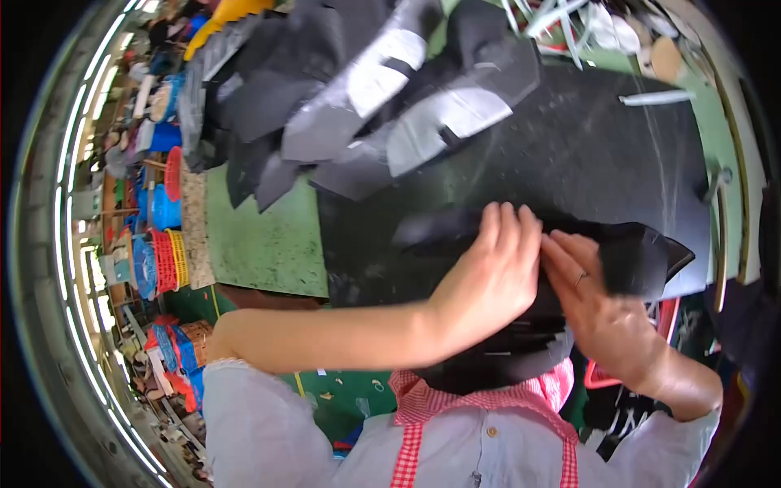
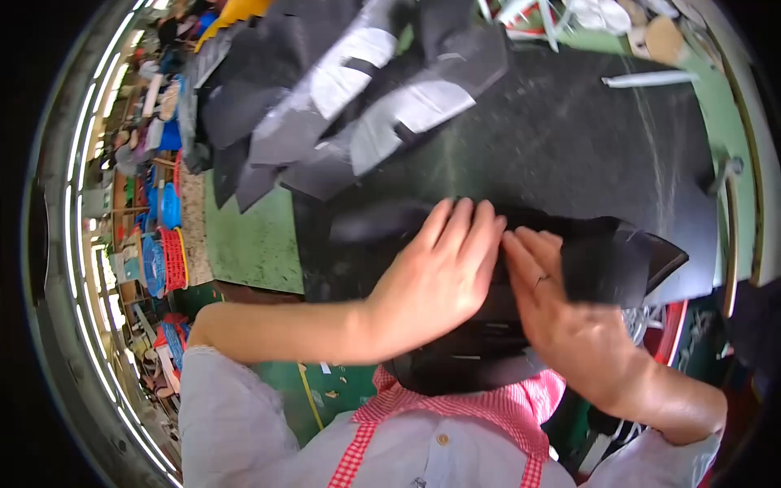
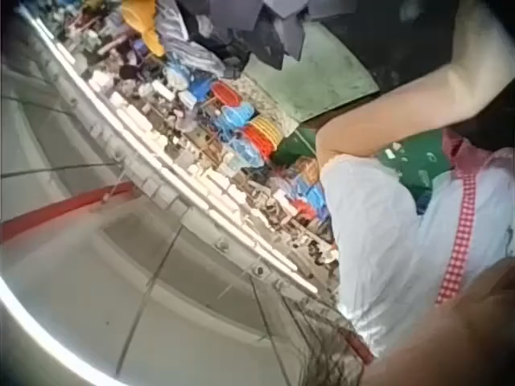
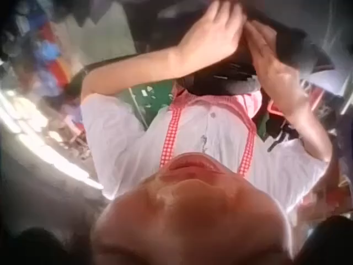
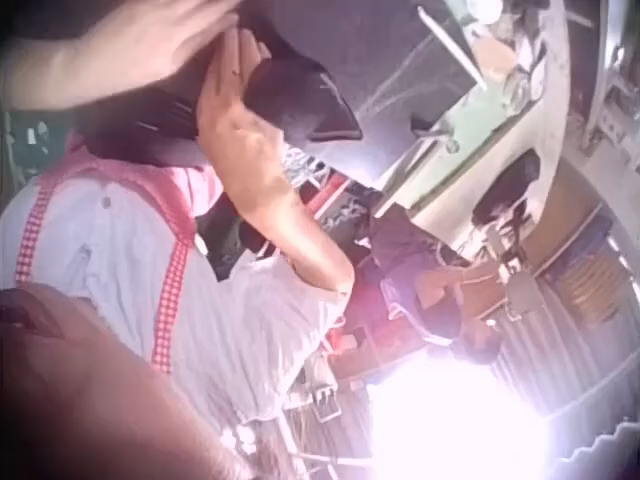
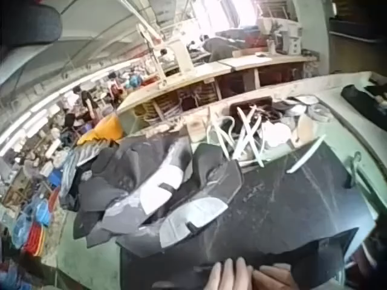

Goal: Applying adhesive strips to black shoe components and folding the edges manually on a workbench.

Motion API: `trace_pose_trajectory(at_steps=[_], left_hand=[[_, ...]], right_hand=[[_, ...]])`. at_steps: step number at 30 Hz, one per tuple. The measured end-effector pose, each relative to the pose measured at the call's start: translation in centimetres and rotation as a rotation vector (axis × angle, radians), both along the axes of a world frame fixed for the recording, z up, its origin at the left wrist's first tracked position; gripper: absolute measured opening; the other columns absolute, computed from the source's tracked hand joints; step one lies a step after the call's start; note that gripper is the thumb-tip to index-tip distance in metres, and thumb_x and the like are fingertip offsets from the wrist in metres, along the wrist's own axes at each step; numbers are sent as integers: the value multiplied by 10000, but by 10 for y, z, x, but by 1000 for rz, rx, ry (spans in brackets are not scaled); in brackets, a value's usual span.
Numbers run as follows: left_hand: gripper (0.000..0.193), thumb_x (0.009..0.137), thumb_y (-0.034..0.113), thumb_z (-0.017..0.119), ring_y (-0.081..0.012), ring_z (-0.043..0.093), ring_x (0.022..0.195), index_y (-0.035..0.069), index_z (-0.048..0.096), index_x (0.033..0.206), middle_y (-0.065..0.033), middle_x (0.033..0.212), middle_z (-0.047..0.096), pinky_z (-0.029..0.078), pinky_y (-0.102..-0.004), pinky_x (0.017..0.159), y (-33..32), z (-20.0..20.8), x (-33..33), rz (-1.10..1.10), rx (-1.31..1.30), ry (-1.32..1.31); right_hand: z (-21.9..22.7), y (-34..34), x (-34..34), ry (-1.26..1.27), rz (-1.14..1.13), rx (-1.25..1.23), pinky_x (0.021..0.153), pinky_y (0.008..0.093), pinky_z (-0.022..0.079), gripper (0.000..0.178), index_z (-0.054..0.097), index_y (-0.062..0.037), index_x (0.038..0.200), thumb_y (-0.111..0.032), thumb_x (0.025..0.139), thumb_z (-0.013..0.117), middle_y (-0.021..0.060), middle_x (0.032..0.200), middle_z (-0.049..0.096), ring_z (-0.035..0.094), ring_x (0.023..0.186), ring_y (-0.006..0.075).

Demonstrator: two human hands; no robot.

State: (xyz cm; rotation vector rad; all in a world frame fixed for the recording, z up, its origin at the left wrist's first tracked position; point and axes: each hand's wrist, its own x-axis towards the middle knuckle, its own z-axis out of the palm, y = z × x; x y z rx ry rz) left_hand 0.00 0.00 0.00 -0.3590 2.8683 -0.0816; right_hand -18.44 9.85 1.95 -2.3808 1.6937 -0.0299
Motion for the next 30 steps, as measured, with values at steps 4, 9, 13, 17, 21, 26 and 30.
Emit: trace_pose_trajectory(at_steps=[4, 9, 13, 17, 21, 26, 30], left_hand=[[537, 882, 131, 647, -353, 581, 1351, -16, 620, 1397, -215, 1468, 581, 371, -591, 1164, 9, 5, 27, 138, 107, 203], [744, 696, -1, 752, -307, 621, 1291, 144, 636, 1416, -135, 1389, 634, 370, -588, 1150, -47, 30, 53, 251, 164, 289], [690, 658, -102, 726, -283, 740, 960, 89, 707, 1320, -106, 1061, 756, 576, -348, 885, -65, 13, 54, 416, 510, 412], [425, 813, -85, 750, -99, 677, 864, 44, 745, 1218, -35, 987, 757, 550, -285, 805, -86, -10, 65, 659, 977, 503], [302, 689, -30, 796, -187, 684, 895, 69, 793, 974, -19, 896, 704, 544, -304, 748, -105, -29, 72, 132, 478, 652], [277, 737, 109, 705, -288, 665, 1052, 138, 822, 987, -46, 1034, 675, 583, -402, 860, -122, -41, 83, -137, 324, 699], [378, 681, 85, 684, -326, 626, 1178, 193, 845, 1005, -58, 1096, 677, 557, -421, 932, -134, -36, 100, -204, 260, 605]], right_hand=[[-8, 4, -30, -268, -3, -76, 1051, 444, 539, 433, 696, 79, 1191, -37, 773, 687, 194, 1259, 693, 649, 1225, 359], [-11, -20, -8, -367, -76, 23, 952, 422, 559, 456, 670, 63, 1189, -100, 780, 785, 175, 1140, 680, 664, 1084, 339], [-51, -45, 25, -541, -136, -194, 916, 401, 544, 432, 673, 33, 1154, -129, 783, 823, 114, 1104, 592, 609, 1043, 313], [-57, -63, 10, -958, -199, 110, 883, 406, 537, 336, 715, 44, 1145, 44, 811, 741, 166, 1067, 616, 631, 998, 346], [-56, -52, 26, -650, -49, -136, 895, 411, 543, 413, 699, 27, 1252, -8, 840, 703, 140, 1144, 627, 640, 1026, 318], [-50, -36, 48, -299, -26, -200, 958, 407, 547, 567, 655, 30, 1354, -41, 791, 670, 125, 1279, 551, 604, 1133, 298], [-52, -39, 55, -312, 48, -235, 1028, 422, 518, 508, 638, 62, 1314, -69, 823, 637, 155, 1429, 558, 590, 1254, 327]])
